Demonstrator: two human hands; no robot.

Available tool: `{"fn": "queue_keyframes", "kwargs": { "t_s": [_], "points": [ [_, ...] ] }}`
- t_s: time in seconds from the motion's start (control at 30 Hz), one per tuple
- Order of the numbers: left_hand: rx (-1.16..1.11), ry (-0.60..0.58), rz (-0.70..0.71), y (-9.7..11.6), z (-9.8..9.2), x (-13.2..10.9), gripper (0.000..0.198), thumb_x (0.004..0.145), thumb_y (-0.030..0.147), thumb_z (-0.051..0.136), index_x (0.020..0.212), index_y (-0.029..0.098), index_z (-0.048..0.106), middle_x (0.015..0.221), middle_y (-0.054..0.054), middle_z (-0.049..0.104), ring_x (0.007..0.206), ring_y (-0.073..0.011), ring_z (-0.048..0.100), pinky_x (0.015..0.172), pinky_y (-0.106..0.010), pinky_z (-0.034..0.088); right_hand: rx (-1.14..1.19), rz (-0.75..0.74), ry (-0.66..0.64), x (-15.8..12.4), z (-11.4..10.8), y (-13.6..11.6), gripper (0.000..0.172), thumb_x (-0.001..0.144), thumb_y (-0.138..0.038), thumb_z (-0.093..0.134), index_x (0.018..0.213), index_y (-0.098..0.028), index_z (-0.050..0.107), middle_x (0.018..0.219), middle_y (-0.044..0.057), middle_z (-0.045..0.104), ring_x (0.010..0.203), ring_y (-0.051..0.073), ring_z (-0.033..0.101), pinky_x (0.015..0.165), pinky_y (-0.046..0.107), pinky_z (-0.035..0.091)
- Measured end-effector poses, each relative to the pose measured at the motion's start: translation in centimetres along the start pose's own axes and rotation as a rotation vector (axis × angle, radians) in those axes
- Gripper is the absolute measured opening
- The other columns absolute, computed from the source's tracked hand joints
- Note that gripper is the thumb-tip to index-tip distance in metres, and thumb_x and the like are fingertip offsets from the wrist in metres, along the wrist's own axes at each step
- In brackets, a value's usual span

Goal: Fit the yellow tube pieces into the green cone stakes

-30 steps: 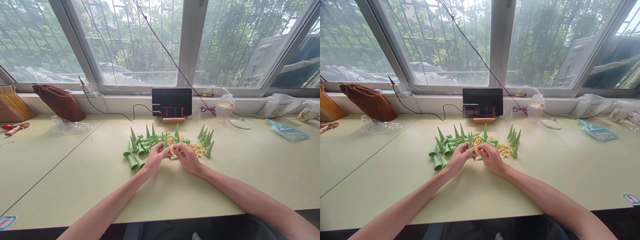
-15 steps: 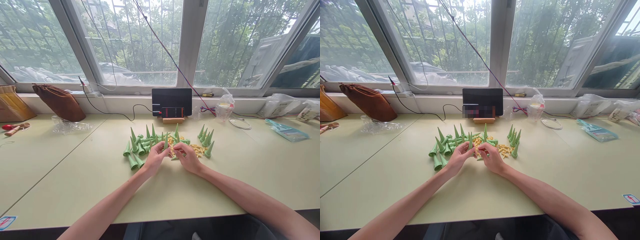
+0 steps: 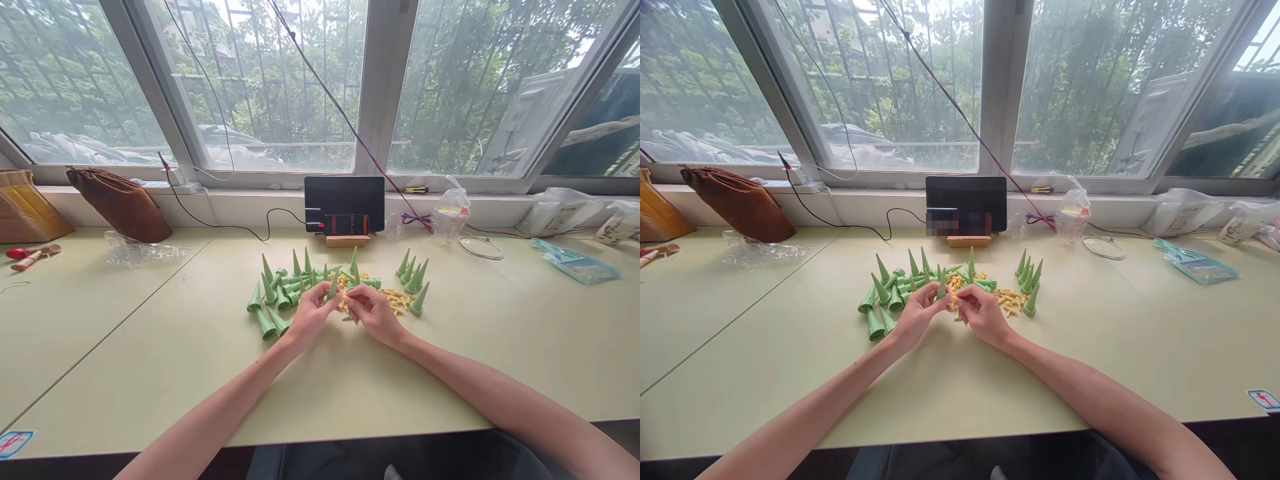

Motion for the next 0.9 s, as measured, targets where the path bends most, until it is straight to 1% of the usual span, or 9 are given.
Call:
{"fn": "queue_keyframes", "kwargs": {
  "t_s": [0.1,0.2,0.4,0.63,0.77,0.9],
  "points": [
    [0.006,0.026,-0.055,-0.52,-0.24,-0.13,0.017,0.082,0.032,0.068,0.093,0.018,0.067,0.086,-0.003,0.065,0.076,-0.0145,0.058,0.078,-0.028,0.048,-0.046,-0.026,-0.006,-0.09,0.07,-0.29,0.024,0.094,-0.042,0.054,0.096,-0.019,0.06,0.076,0.002,0.062,0.057,0.012,0.055,0.05,0.027,0.052],
    [-0.014,0.033,-0.079,-0.95,-0.33,-0.15,0.02,0.082,0.034,0.068,0.093,0.018,0.067,0.086,-0.003,0.066,0.074,-0.0147,0.058,0.077,-0.029,0.048,-0.092,-0.057,-0.009,-0.18,0.09,-0.55,0.023,0.095,-0.04,0.053,0.098,-0.019,0.061,0.078,0.002,0.063,0.057,0.012,0.056,0.053,0.028,0.054],
    [-0.032,0.009,-0.07,-0.9,-0.05,-0.09,0.023,0.082,0.037,0.068,0.095,0.017,0.068,0.088,-0.005,0.066,0.074,-0.0152,0.058,0.075,-0.029,0.048,-0.099,-0.089,0.004,-0.13,0.1,-0.84,0.022,0.096,-0.038,0.051,0.094,-0.019,0.062,0.076,0.002,0.061,0.058,0.012,0.055,0.054,0.028,0.053],
    [-0.066,-0.02,-0.008,-0.14,0.21,0.11,0.022,0.078,0.036,0.073,0.092,0.02,0.068,0.089,-0.003,0.066,0.075,-0.0152,0.06,0.079,-0.03,0.05,-0.029,-0.039,0.003,-0.06,0.05,-0.38,0.024,0.095,-0.042,0.053,0.09,-0.019,0.06,0.068,-0.001,0.059,0.056,0.012,0.055,0.052,0.029,0.054],
    [-0.068,-0.023,-0.013,-0.16,0.21,0.12,0.02,0.078,0.035,0.072,0.09,0.019,0.067,0.089,-0.002,0.066,0.076,-0.0154,0.06,0.079,-0.031,0.05,0.008,-0.018,0.004,-0.05,0.02,-0.18,0.022,0.094,-0.04,0.054,0.09,-0.019,0.059,0.067,-0.001,0.06,0.056,0.012,0.056,0.052,0.029,0.053],
    [-0.033,0.003,-0.041,-0.35,0.04,-0.06,0.019,0.081,0.034,0.07,0.092,0.019,0.067,0.088,-0.003,0.065,0.076,-0.015,0.059,0.08,-0.03,0.049,-0.025,-0.044,-0.001,-0.09,0.06,-0.37,0.021,0.095,-0.039,0.054,0.093,-0.019,0.06,0.068,-0.001,0.059,0.056,0.012,0.057,0.053,0.029,0.054]
  ]
}}
Point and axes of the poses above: each hand's wrist, its own x-axis towards the middle knuckle, its own z-axis out of the palm, y = z × x, the point moved 10 cm from there along x, towards the middle knuckle
